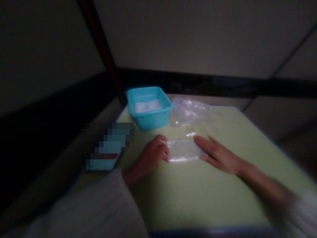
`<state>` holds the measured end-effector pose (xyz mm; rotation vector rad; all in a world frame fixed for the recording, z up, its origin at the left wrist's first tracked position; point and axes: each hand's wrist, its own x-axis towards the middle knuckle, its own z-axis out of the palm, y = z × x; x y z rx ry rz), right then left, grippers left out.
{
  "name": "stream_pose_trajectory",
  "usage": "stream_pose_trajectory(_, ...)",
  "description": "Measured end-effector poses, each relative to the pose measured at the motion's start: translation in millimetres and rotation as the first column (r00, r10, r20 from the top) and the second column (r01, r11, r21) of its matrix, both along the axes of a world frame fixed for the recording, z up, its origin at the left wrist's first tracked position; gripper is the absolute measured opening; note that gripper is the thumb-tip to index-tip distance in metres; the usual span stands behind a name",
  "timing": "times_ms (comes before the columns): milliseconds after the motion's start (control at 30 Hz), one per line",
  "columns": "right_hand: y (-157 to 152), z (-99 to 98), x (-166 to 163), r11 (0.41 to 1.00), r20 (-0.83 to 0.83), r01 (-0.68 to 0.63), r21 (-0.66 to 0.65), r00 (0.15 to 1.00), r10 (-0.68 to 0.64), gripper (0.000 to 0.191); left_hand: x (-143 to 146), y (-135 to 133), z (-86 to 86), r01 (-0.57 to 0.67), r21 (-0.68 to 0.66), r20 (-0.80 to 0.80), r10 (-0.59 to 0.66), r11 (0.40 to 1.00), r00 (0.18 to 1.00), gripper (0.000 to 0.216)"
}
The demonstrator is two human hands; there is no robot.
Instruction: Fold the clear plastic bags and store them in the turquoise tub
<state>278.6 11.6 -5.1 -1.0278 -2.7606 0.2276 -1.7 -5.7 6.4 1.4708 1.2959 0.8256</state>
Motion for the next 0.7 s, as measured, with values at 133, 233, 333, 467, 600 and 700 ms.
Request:
stream_pose_trajectory(133, 0.0, -1.0, -0.2, 1.000, -0.028, 0.011, -0.011, 1.000, -0.011, 0.061, -3.2, 2.0, -2.5, 0.029, 0.115, -0.058, -0.022, 0.993, 0.998, 0.013)
stream_pose_trajectory(233, 0.0, -0.9, -0.3, 0.999, -0.098, 0.037, -0.026, 0.994, -0.039, 0.058, -2.9, -0.7, -2.3, 0.030, 0.269, -0.249, 0.039, 0.963, 0.968, 0.017)
stream_pose_trajectory(333, 0.3, 0.8, -0.6, 0.995, -0.218, 0.061, -0.076, 0.973, -0.076, 0.051, 1.2, -8.6, 0.7, 0.078, 0.351, -0.466, 0.102, 0.933, 0.879, 0.040)
stream_pose_trajectory(467, -0.4, 6.0, -2.5, 0.989, -0.330, 0.058, -0.133, 0.939, -0.099, 0.042, 6.3, -19.0, 3.3, 0.184, 0.366, -0.598, 0.080, 0.912, 0.797, 0.059)
stream_pose_trajectory(600, -2.7, 11.4, -3.3, 0.990, -0.348, 0.054, -0.130, 0.933, -0.096, 0.039, 4.9, -18.8, 1.2, 0.226, 0.384, -0.653, 0.090, 0.895, 0.752, 0.060)
stream_pose_trajectory(700, -5.0, 13.0, -2.6, 0.994, -0.383, 0.028, -0.104, 0.921, -0.066, 0.039, -0.3, -12.3, -1.3, 0.215, 0.433, -0.680, 0.160, 0.876, 0.715, 0.055)
